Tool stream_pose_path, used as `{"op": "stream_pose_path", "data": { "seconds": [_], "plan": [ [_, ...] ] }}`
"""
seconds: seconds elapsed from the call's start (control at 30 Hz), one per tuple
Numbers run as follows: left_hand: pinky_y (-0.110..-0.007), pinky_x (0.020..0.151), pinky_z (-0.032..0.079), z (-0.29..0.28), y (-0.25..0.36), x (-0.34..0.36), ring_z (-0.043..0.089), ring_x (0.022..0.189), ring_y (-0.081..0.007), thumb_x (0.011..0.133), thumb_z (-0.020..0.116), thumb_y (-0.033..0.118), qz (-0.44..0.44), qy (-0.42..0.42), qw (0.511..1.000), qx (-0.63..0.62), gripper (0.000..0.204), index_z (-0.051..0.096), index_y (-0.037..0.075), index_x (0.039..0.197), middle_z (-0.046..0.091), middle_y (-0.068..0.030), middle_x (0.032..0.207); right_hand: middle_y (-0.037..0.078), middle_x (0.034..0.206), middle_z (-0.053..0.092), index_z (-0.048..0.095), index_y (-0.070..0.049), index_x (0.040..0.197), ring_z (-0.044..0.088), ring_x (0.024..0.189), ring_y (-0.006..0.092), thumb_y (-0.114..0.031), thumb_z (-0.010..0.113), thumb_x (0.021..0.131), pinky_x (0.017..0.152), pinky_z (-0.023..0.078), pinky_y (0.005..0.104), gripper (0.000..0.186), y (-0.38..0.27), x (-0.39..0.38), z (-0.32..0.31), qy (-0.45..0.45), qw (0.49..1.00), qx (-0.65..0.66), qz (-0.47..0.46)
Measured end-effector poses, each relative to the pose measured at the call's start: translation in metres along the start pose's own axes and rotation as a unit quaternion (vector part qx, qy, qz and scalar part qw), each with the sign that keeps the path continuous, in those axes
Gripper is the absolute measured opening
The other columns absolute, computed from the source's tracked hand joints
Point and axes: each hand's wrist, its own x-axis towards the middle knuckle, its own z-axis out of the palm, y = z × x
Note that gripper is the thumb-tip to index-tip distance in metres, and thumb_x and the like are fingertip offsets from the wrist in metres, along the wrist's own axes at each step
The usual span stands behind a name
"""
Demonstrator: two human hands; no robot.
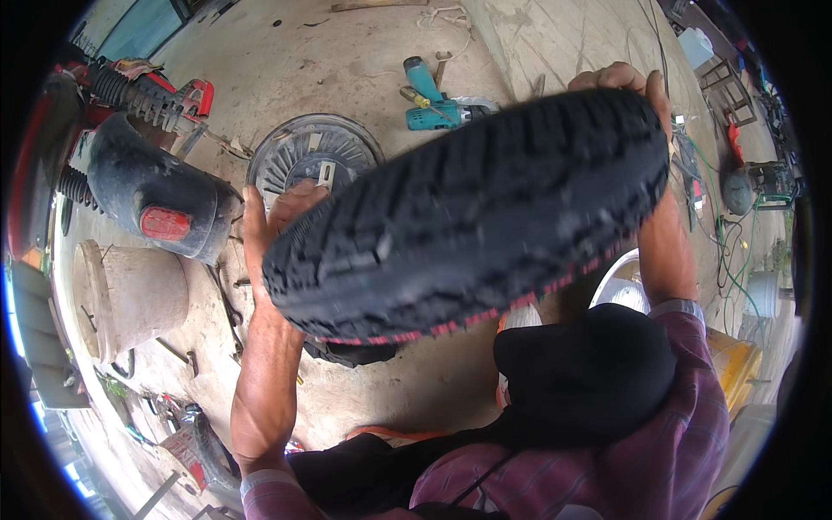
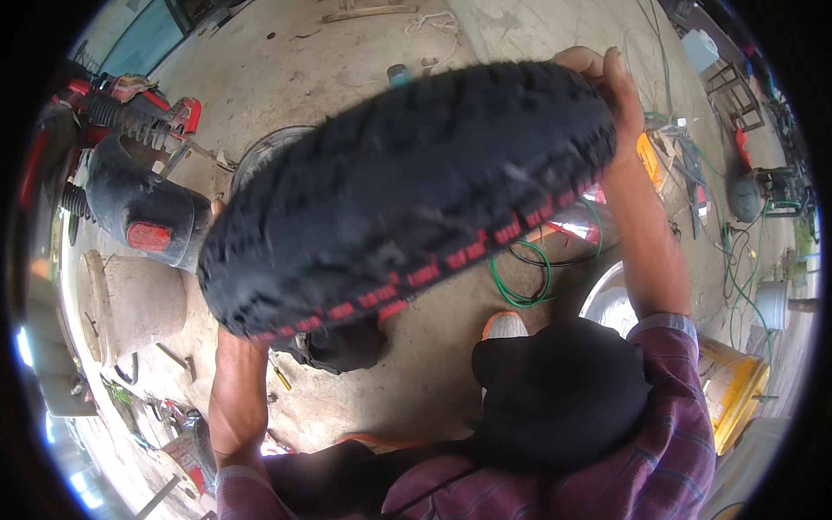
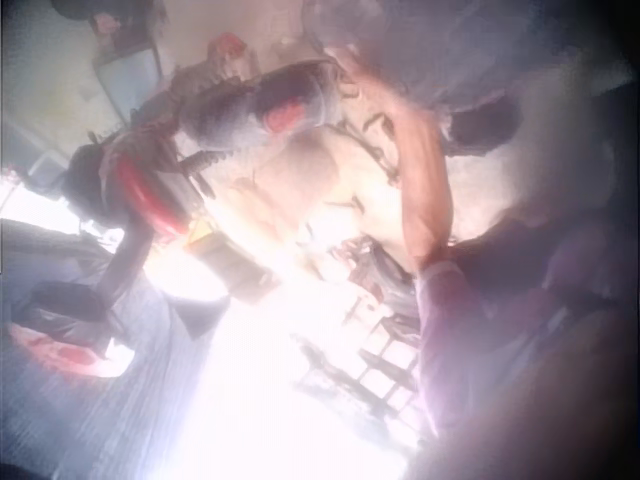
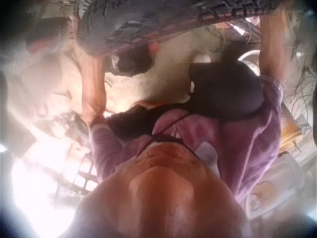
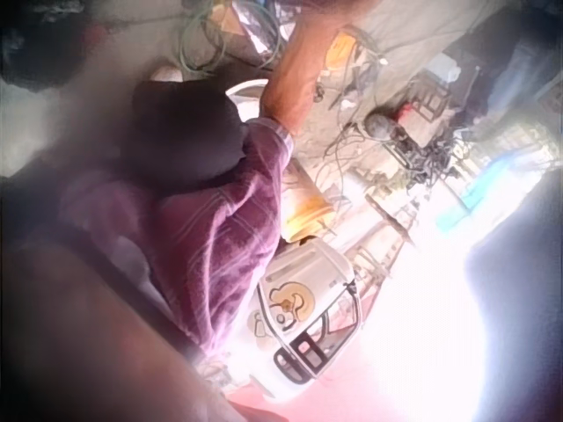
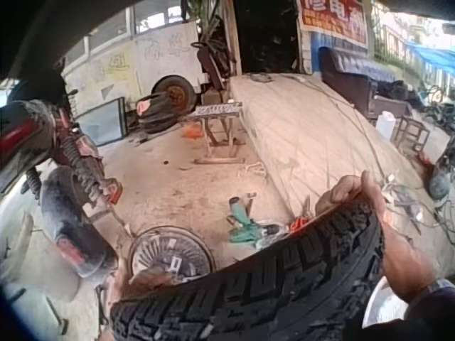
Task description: The person mounts a motorcycle tire onto a wheel rim. They position the tire over the rim, then use a yellow-handled screwdriver to pry the tire bead over the rim edge, working around the circumference until the tire is fully seated.
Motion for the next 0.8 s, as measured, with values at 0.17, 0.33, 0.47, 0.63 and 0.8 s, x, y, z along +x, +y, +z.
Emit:
{"op": "stream_pose_path", "data": {
  "seconds": [0.17, 0.33, 0.47, 0.63, 0.8],
  "plan": [
    [-0.043, 0.076, 0.065, 0.004, -0.024, -0.002, 0.073, 0.099, -0.0289, 0.103, 0.058, 0.055, -0.061, 0.025, 0.985, 0.158, 0.066, 0.056, 0.001, 0.142, 0.070, -0.0172, 0.116, 0.020, 0.118, 0.071, 0.067, 0.002, 0.121, 0.062, 0.121, 0.0317, -0.047, 0.043, 0.109, 0.111, 0.042, 0.0421, 0.056, -0.009, 0.014, -0.008, -0.018, 0.992, 0.013, -0.122],
    [-0.044, 0.082, 0.067, -0.009, -0.021, -0.002, 0.072, 0.113, -0.0328, 0.102, 0.065, 0.040, 0.065, -0.013, 0.985, 0.162, 0.066, 0.044, 0.001, 0.150, 0.066, -0.0227, 0.130, 0.021, 0.119, 0.072, 0.068, 0.003, 0.124, 0.069, 0.111, 0.0249, -0.052, 0.054, 0.102, 0.100, 0.053, 0.0362, 0.061, 0.015, 0.013, 0.029, 0.315, 0.935, -0.056, 0.155],
    [-0.044, 0.083, 0.067, -0.020, -0.008, 0.008, 0.072, 0.113, -0.0325, 0.104, 0.062, 0.033, 0.136, -0.037, 0.967, 0.210, 0.077, 0.020, 0.000, 0.158, 0.064, -0.0232, 0.132, 0.013, 0.088, 0.076, 0.074, -0.002, 0.106, 0.072, 0.070, 0.0211, -0.053, 0.062, 0.098, 0.062, 0.059, 0.0327, 0.052, 0.035, 0.005, 0.021, 0.288, 0.920, -0.041, 0.264],
    [-0.047, 0.088, 0.063, -0.029, -0.017, 0.012, 0.070, 0.116, -0.0327, 0.108, 0.045, 0.057, 0.129, 0.013, 0.977, 0.166, 0.071, 0.045, 0.002, 0.152, 0.067, -0.0176, 0.131, 0.009, 0.085, 0.074, 0.072, -0.005, 0.106, 0.068, 0.066, 0.0185, -0.050, 0.066, 0.097, 0.061, 0.058, 0.0330, 0.047, 0.039, 0.005, 0.026, 0.291, 0.919, -0.035, 0.263],
    [-0.048, 0.093, 0.059, -0.042, -0.024, 0.022, 0.069, 0.116, -0.0332, 0.108, 0.039, 0.063, 0.076, 0.017, 0.987, 0.144, 0.073, 0.055, 0.003, 0.146, 0.068, -0.0153, 0.133, 0.007, 0.087, 0.074, 0.072, -0.007, 0.106, 0.068, 0.068, 0.0173, -0.049, 0.067, 0.097, 0.063, 0.058, 0.0335, 0.044, 0.050, 0.000, 0.019, 0.277, 0.928, -0.016, 0.247]
  ]
}}
